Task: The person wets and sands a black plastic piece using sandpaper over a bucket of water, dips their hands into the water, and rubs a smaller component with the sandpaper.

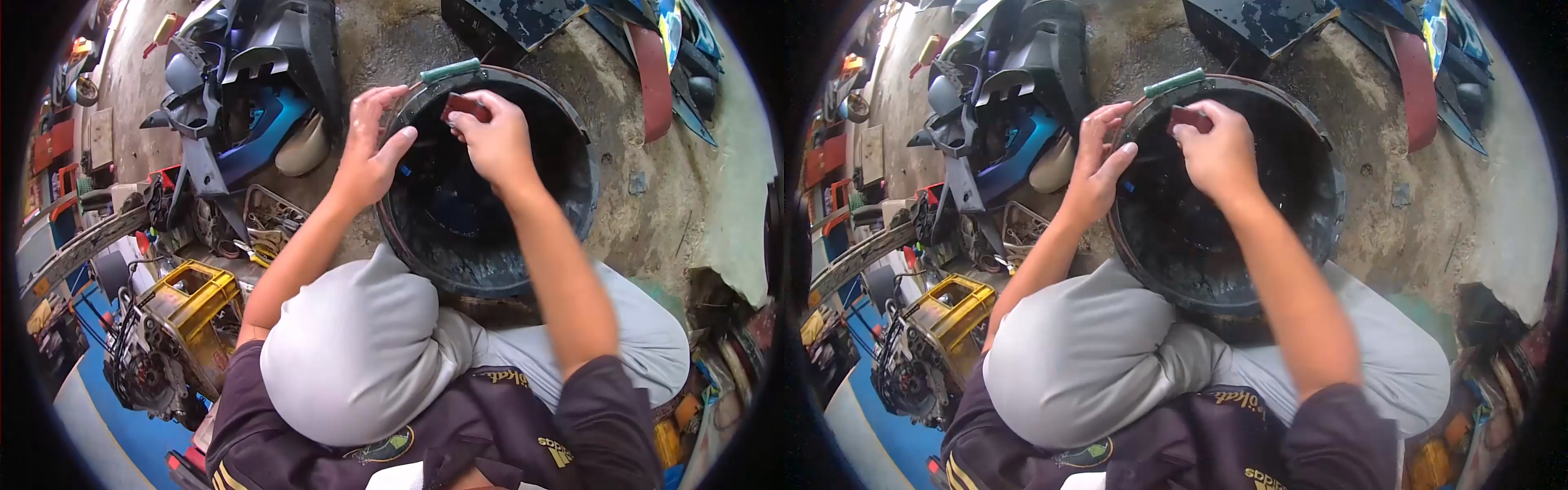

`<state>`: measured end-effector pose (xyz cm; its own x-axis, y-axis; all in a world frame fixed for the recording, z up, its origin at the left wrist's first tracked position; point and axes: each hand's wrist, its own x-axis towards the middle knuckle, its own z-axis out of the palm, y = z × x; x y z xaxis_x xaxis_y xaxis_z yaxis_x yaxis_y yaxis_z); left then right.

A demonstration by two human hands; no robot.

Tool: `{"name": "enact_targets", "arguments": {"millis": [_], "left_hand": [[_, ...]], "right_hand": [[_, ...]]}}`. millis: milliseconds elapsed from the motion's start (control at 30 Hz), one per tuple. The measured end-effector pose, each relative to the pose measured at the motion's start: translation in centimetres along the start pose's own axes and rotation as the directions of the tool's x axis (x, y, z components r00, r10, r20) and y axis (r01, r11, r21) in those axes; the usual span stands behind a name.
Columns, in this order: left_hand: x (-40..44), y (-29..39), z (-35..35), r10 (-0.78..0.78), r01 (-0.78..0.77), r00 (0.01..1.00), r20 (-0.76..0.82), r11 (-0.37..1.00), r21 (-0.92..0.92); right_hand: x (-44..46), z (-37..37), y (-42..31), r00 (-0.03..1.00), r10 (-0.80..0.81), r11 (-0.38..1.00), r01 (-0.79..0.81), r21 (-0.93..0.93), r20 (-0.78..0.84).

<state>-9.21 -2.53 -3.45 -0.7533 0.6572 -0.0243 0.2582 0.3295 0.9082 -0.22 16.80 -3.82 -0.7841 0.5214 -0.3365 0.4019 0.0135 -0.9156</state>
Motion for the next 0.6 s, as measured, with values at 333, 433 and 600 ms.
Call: {"name": "enact_targets", "arguments": {"millis": [333, 433, 600], "left_hand": [[-0.1, -1.2, 1.2, 0.030, -0.019, 0.999, 0.030, 0.942, -0.334], [-0.1, -1.1, 1.3, 0.012, -0.002, 1.000, 0.024, 0.927, -0.375], [-0.1, -1.2, 1.3, 0.023, -0.006, 0.999, 0.043, 0.938, -0.347]], "right_hand": [[-4.6, 3.0, 2.2, 0.980, 0.030, 0.986, 0.003, 0.164, -0.196], [-4.2, 2.9, 2.9, 0.981, 0.067, 0.960, -0.014, 0.279, -0.182], [-3.7, 2.6, 3.3, 0.980, 0.020, 0.995, 0.000, 0.099, -0.196]]}}
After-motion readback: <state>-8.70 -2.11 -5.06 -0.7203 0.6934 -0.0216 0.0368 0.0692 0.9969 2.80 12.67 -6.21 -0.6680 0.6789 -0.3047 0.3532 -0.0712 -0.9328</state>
